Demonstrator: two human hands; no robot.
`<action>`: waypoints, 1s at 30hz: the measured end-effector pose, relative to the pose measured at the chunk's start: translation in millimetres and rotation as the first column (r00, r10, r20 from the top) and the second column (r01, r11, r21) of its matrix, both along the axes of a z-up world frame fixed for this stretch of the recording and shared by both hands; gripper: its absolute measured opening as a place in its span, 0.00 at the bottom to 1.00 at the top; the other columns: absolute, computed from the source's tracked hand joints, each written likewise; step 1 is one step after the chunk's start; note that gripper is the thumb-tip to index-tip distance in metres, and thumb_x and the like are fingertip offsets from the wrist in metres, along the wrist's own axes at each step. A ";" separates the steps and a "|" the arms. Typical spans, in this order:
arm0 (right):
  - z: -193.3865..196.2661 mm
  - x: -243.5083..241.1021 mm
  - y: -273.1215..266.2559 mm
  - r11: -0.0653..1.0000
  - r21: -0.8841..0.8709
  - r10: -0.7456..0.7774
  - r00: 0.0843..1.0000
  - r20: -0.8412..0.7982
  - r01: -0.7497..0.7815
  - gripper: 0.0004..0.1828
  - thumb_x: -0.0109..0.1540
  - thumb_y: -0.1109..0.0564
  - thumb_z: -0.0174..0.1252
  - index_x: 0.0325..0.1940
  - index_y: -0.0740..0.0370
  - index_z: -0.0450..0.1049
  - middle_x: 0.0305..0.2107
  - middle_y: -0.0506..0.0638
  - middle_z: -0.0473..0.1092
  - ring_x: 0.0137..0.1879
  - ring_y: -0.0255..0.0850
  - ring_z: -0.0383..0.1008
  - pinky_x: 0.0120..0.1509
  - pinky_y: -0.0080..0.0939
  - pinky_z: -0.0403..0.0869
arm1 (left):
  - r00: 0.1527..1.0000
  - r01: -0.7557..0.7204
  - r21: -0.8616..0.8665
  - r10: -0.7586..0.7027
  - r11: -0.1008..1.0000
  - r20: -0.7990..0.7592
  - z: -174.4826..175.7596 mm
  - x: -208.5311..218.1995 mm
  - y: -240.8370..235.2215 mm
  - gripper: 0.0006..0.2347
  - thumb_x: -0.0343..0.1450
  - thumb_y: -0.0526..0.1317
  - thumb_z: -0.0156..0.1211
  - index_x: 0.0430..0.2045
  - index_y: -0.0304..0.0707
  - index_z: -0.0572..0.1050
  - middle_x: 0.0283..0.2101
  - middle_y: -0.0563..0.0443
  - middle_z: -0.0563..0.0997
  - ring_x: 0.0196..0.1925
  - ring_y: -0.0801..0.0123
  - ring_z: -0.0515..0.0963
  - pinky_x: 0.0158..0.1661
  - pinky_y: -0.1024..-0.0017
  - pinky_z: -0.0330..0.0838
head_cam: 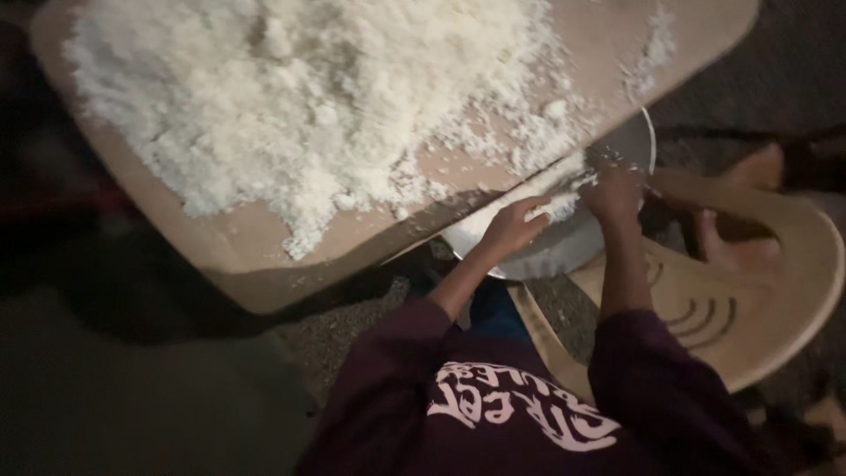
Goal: The person scoops white rice from a large pile on a table into a metal bowl using both hands. The person repeatedly grabs handfuls of rice and drops them into the bowl, gradually reducing the pile on the table.
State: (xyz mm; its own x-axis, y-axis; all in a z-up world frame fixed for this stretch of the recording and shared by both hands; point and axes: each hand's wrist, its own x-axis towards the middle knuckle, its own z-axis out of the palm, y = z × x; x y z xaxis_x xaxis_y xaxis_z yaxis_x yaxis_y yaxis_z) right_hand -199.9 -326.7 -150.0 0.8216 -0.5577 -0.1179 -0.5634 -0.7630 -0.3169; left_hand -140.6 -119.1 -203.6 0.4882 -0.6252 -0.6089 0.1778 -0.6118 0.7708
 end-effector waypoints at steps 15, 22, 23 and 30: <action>44.6 249.6 220.8 0.804 0.147 0.550 0.814 0.185 -0.576 0.15 0.63 0.43 0.58 0.44 0.52 0.79 0.37 0.54 0.77 0.49 0.55 0.75 0.56 0.71 0.67 | 0.410 -0.766 -0.441 0.884 0.468 0.225 -62.1 155.2 157.0 0.18 0.80 0.38 0.49 0.64 0.28 0.65 0.62 0.27 0.71 0.63 0.34 0.68 0.62 0.50 0.64; 29.3 252.2 212.4 0.776 0.249 0.622 0.768 -0.154 -0.579 0.17 0.64 0.40 0.57 0.48 0.49 0.80 0.42 0.51 0.77 0.56 0.56 0.75 0.67 0.85 0.55 | 0.434 -0.753 -0.200 0.702 0.627 0.565 -69.8 127.4 115.7 0.13 0.81 0.42 0.50 0.55 0.34 0.74 0.56 0.35 0.80 0.61 0.48 0.79 0.63 0.59 0.71; 25.9 239.6 201.1 0.764 0.228 0.630 0.774 -0.060 -0.604 0.19 0.62 0.39 0.58 0.51 0.50 0.79 0.41 0.52 0.77 0.56 0.58 0.74 0.65 0.85 0.55 | 0.464 -0.734 -0.192 0.688 0.651 0.557 -61.3 121.9 103.8 0.15 0.80 0.42 0.50 0.58 0.31 0.71 0.58 0.33 0.78 0.62 0.46 0.77 0.63 0.57 0.69; 11.9 172.2 125.7 0.916 0.096 0.383 0.920 0.086 -0.390 0.22 0.60 0.36 0.61 0.51 0.47 0.80 0.60 0.57 0.70 0.61 0.66 0.66 0.61 0.75 0.60 | 0.447 -0.493 -0.270 0.507 0.827 0.737 -17.8 92.7 46.7 0.19 0.78 0.40 0.49 0.63 0.26 0.66 0.66 0.27 0.69 0.71 0.36 0.67 0.69 0.49 0.59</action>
